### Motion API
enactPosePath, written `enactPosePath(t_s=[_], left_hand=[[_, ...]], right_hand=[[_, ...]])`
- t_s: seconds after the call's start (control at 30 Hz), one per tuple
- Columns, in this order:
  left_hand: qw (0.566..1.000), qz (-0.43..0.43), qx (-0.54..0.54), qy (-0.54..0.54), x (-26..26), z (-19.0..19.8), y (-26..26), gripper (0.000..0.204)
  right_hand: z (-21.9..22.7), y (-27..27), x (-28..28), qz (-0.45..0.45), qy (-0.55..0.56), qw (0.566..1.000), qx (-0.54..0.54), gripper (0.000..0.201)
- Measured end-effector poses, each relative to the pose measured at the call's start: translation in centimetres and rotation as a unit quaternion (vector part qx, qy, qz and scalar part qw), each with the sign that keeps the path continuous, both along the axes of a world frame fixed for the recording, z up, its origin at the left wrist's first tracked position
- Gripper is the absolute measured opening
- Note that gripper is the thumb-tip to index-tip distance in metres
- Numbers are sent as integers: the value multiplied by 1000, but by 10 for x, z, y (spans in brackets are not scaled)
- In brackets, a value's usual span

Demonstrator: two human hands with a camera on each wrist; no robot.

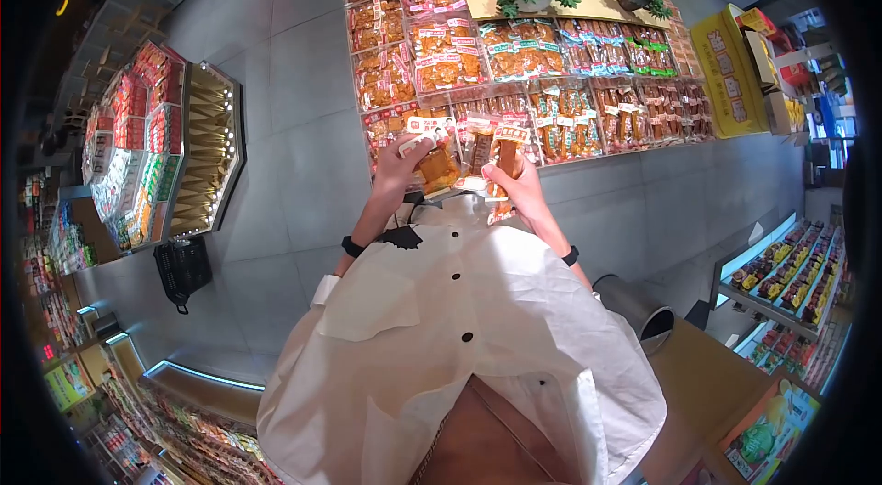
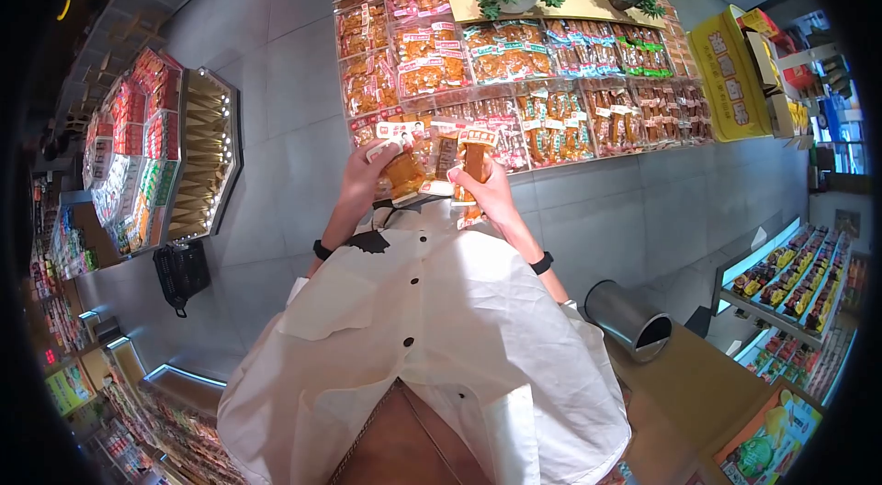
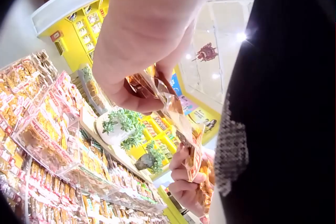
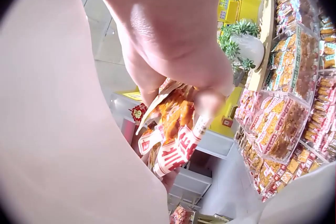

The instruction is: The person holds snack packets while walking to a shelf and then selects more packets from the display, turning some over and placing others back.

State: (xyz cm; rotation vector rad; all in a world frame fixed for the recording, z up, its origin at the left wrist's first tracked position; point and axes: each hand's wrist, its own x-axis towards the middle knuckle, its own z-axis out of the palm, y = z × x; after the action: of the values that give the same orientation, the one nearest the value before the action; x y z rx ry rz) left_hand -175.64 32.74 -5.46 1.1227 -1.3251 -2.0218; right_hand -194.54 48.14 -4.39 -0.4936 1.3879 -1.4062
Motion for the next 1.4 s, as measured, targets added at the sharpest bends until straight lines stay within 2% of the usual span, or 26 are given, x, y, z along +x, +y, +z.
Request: enactPosePath(t_s=[0.07, 0.13, 0.17, 0.23, 0.37, 0.43, 0.47, 0.53, 0.57, 0.67, 0.73, 0.8, 0.83, 0.9, 1.0, 1.07, 1.1, 1.13, 1.2, 1.3, 1.4], left_hand=[[1000, 3, 9, 2, -2, 13, 7, 32], [994, -102, -33, -10, -3, 25, 16, 36], [994, -102, -33, -10, -3, 28, 18, 36], [959, -215, -81, -167, -4, 32, 24, 39], [962, -224, -25, -154, -2, 28, 26, 45], [956, -226, -115, -147, 0, 16, 30, 44], [955, -230, -115, -147, 2, 11, 30, 44], [967, -222, -54, -116, 5, 11, 32, 41], [966, -224, -54, -118, 7, 12, 34, 41], [957, -253, -30, -140, 9, 21, 41, 38], [979, -190, 63, -38, 10, 14, 48, 39], [977, -203, 38, -53, 9, 17, 51, 39], [974, -216, 12, -68, 8, 21, 52, 39], [974, -213, -3, -72, 6, 15, 55, 39], [969, -228, -28, -96, 4, 11, 60, 40], [983, -171, -37, -63, 7, 3, 66, 39], [984, -167, 13, -65, 9, 5, 65, 37], [983, -172, 16, -65, 11, 5, 65, 37], [981, -139, 130, -31, 18, 5, 63, 36], [981, -164, 87, -49, 25, 5, 63, 34], [983, -157, 52, -85, 27, 0, 63, 31]], right_hand=[[-1, -3, 4, 14, 4, 1000, 2, 21], [-1, -6, 12, 32, 6, 999, -10, 21], [-3, -7, 13, 31, 7, 999, -11, 21], [-14, -3, 13, 51, 19, 998, -18, 23], [-10, 9, 15, 69, 46, 996, -16, 32], [-11, 16, 19, 90, 56, 994, 11, 38], [-8, 19, 20, 86, 56, 995, 11, 38], [5, 22, 27, 130, 142, 978, 80, 43], [5, 22, 31, 130, 206, 967, 79, 48], [3, 26, 35, 146, 229, 962, 34, 48], [-4, 29, 33, 153, 223, 963, 18, 47], [-18, 33, 32, 124, 135, 983, 6, 42], [-21, 35, 32, 126, 134, 983, 4, 42], [-24, 37, 30, 107, 25, 994, 20, 37], [-37, 37, 28, 101, 2, 995, 23, 35], [-46, 34, 30, 99, 9, 995, 22, 34], [-42, 33, 28, 121, 11, 991, 54, 35], [-38, 32, 24, 141, 16, 986, 86, 35], [-30, 29, 23, 130, -30, 986, 100, 38], [-24, 30, 25, 144, -101, 983, 53, 42], [-13, 33, 27, 147, -80, 986, 23, 44]])
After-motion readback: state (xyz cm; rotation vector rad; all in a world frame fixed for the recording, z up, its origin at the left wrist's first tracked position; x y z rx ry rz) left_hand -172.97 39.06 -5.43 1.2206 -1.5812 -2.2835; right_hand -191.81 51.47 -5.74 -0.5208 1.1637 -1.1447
